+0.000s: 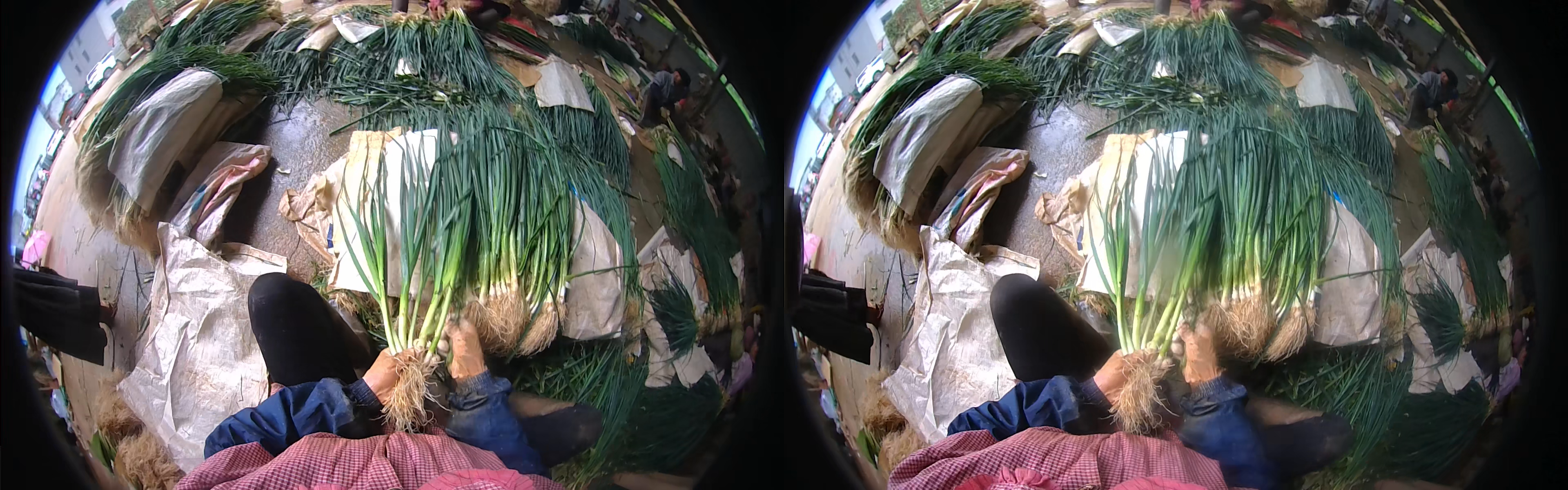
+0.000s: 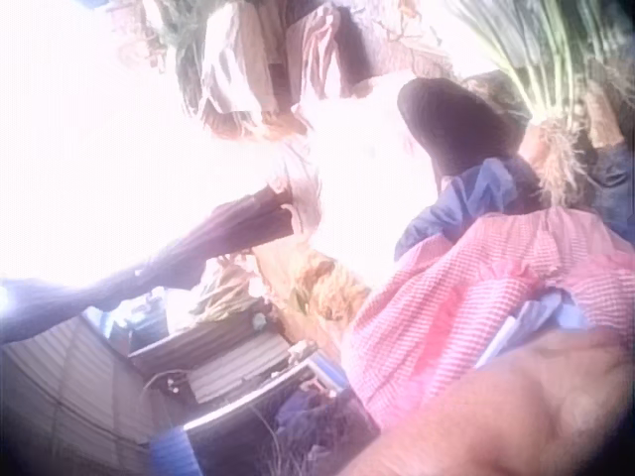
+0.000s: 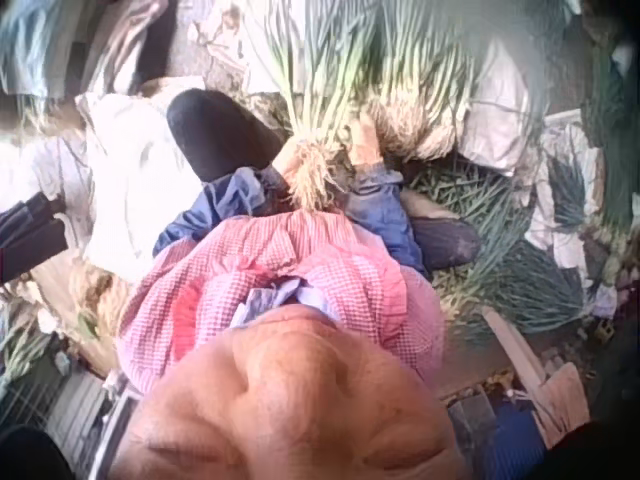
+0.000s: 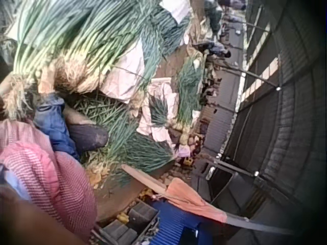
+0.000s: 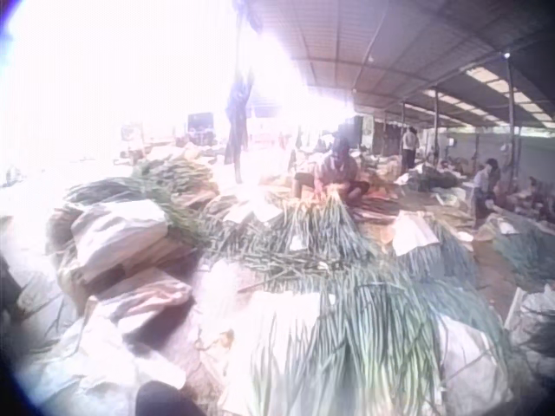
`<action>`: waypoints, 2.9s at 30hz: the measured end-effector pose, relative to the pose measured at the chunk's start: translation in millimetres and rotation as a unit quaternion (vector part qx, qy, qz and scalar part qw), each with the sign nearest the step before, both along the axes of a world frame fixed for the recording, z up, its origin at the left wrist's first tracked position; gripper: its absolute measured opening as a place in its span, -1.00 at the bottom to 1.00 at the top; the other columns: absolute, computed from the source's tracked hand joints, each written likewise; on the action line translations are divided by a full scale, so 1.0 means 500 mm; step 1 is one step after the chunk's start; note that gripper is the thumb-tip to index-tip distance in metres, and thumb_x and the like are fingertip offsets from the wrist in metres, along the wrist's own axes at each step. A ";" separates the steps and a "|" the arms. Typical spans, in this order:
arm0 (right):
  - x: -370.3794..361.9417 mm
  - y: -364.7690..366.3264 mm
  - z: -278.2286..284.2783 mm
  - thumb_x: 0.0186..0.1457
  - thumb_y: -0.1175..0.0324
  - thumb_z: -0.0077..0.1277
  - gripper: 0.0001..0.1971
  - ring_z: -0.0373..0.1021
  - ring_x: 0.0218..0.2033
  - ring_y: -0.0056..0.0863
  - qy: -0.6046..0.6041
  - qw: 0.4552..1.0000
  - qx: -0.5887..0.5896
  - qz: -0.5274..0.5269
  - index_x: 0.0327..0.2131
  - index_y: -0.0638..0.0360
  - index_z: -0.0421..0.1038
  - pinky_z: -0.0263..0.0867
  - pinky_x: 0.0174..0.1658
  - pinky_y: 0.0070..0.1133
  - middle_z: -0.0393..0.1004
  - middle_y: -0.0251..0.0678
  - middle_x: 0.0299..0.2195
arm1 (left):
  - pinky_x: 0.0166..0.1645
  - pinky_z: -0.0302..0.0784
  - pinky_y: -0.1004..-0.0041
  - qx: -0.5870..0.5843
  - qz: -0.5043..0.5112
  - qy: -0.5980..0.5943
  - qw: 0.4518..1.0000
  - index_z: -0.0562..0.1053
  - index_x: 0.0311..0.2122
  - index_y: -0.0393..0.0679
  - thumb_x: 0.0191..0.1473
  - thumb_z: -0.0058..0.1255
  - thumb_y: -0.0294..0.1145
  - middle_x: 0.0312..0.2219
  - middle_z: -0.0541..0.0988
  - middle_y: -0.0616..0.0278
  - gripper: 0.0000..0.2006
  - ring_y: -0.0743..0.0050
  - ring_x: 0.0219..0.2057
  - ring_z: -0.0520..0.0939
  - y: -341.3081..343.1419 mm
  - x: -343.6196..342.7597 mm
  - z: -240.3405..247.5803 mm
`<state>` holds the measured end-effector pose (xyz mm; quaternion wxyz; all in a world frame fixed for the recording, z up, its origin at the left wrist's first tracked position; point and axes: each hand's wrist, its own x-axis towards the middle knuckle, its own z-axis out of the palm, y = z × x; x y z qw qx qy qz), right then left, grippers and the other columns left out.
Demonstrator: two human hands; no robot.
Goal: The person cleans and peels scallions by hand, gathers them into a bundle, and sets the bundle aside.
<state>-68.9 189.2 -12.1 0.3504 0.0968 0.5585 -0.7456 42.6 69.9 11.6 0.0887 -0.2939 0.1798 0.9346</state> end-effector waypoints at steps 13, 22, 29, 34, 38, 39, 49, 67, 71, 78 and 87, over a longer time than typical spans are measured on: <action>0.078 0.365 0.273 0.11 0.17 -0.15 -0.66 0.12 -0.72 -0.73 0.135 0.944 0.073 -0.293 -0.12 0.18 0.23 0.05 -0.69 -0.82 0.25 -0.46 -0.59 | -0.60 0.56 0.38 0.261 0.000 0.041 0.964 0.34 -0.35 -0.17 0.16 -0.33 -0.32 -0.63 0.47 0.20 -0.80 0.38 -0.67 0.55 -0.002 -0.083 0.012; 0.020 0.248 0.153 0.14 0.02 -0.31 -0.52 0.31 -0.28 -0.47 0.257 0.947 0.191 0.001 -0.16 0.30 0.31 0.17 -0.12 -0.52 0.41 -0.20 -0.26 | -0.70 0.49 0.48 0.115 -0.117 -0.034 0.986 0.34 -0.39 -0.20 0.05 -0.08 -0.32 -0.67 0.47 0.24 -0.84 0.44 -0.77 0.49 0.068 -0.077 0.028; 0.038 0.026 0.119 0.14 0.16 -0.32 -0.61 0.29 -0.45 -0.44 0.250 0.956 0.086 0.130 -0.30 0.38 0.30 0.20 -0.33 -0.54 0.39 -0.18 -0.44 | -0.36 0.38 0.57 -0.143 -0.012 0.066 0.987 0.42 -0.27 -0.26 -0.11 0.06 -0.52 -0.46 0.49 0.30 -0.78 0.59 -0.45 0.46 0.019 -0.020 0.034; -0.031 0.054 0.059 0.03 0.23 -0.09 -0.59 0.28 -0.15 -0.17 0.605 0.671 0.367 0.220 -0.09 0.27 0.26 0.19 -0.08 -0.35 0.34 -0.06 -0.19 | -0.41 0.48 0.63 0.023 -0.023 0.104 0.994 0.37 -0.25 -0.26 -0.03 -0.03 -0.49 -0.44 0.50 0.26 -0.81 0.59 -0.47 0.52 0.010 -0.020 0.054; -0.149 0.088 -0.059 0.01 0.07 -0.19 -0.53 0.14 -0.01 -0.22 0.642 0.542 0.524 0.140 -0.05 0.15 0.22 0.11 -0.01 -0.35 0.24 -0.15 -0.06 | -0.48 0.48 0.74 0.135 0.014 0.219 0.966 0.33 -0.28 -0.26 0.05 -0.13 -0.49 -0.46 0.49 0.25 -0.88 0.66 -0.52 0.50 -0.021 -0.010 0.108; -0.184 0.114 -0.097 0.01 0.04 -0.21 -0.51 0.11 0.02 -0.23 0.645 0.522 0.543 0.131 -0.04 0.12 0.21 0.08 0.00 -0.35 0.22 -0.18 -0.03 | -0.48 0.48 0.74 0.135 0.020 0.219 0.966 0.33 -0.28 -0.26 0.05 -0.13 -0.49 -0.46 0.49 0.25 -0.88 0.66 -0.52 0.50 -0.022 -0.021 0.091; -0.294 0.265 -0.059 0.08 0.30 -0.25 -0.75 0.23 -0.32 -0.36 0.421 0.842 0.316 0.118 -0.32 0.31 0.31 0.15 -0.24 -0.45 0.34 -0.23 -0.41 | -0.53 0.49 0.66 0.138 -0.021 0.123 0.983 0.36 -0.19 -0.15 0.01 0.00 -0.36 -0.43 0.51 0.32 -0.76 0.68 -0.57 0.52 0.035 -0.057 -0.053; -0.058 0.032 0.013 0.02 0.25 -0.09 -0.70 0.28 -0.61 -0.52 0.397 0.855 0.327 -0.065 -0.25 0.29 0.35 0.23 -0.55 -0.57 0.36 -0.32 -0.62 | -0.53 0.52 0.53 -0.054 -0.027 -0.030 0.998 0.31 -0.28 -0.29 -0.07 -0.10 -0.65 -0.48 0.47 0.12 -0.82 0.41 -0.52 0.54 0.083 -0.064 0.045; -0.042 0.025 0.021 0.01 0.29 -0.05 -0.64 0.34 -0.52 -0.49 0.208 0.967 0.150 -0.002 -0.09 0.16 0.23 0.34 -0.44 -0.55 0.43 -0.28 -0.40 | -0.44 0.54 0.47 -0.001 -0.053 0.011 0.999 0.29 -0.16 -0.36 -0.06 -0.13 -0.61 -0.41 0.48 0.07 -0.72 0.36 -0.45 0.56 0.087 -0.052 0.051; -0.128 0.078 -0.015 0.05 0.40 -0.11 -0.65 0.28 -0.20 -0.35 -0.055 0.977 -0.207 0.003 -0.05 0.17 0.19 0.38 -0.20 -0.36 0.29 -0.24 -0.18 | -0.18 0.51 0.31 0.293 -0.074 0.069 0.951 0.30 -0.10 -0.34 0.01 -0.11 -0.40 -0.24 0.48 0.03 -0.66 0.26 -0.28 0.54 0.071 -0.049 0.029; -0.052 0.146 0.124 -0.10 0.46 0.01 -0.83 0.11 -0.75 -0.73 0.088 0.968 -0.176 -0.158 -0.41 0.17 0.24 0.05 -0.78 -0.82 0.21 -0.42 -0.63 | -0.36 0.55 0.44 0.160 -0.091 -0.053 0.982 0.32 -0.13 -0.33 0.02 -0.14 -0.49 -0.41 0.51 0.06 -0.73 0.37 -0.46 0.57 0.039 -0.062 0.059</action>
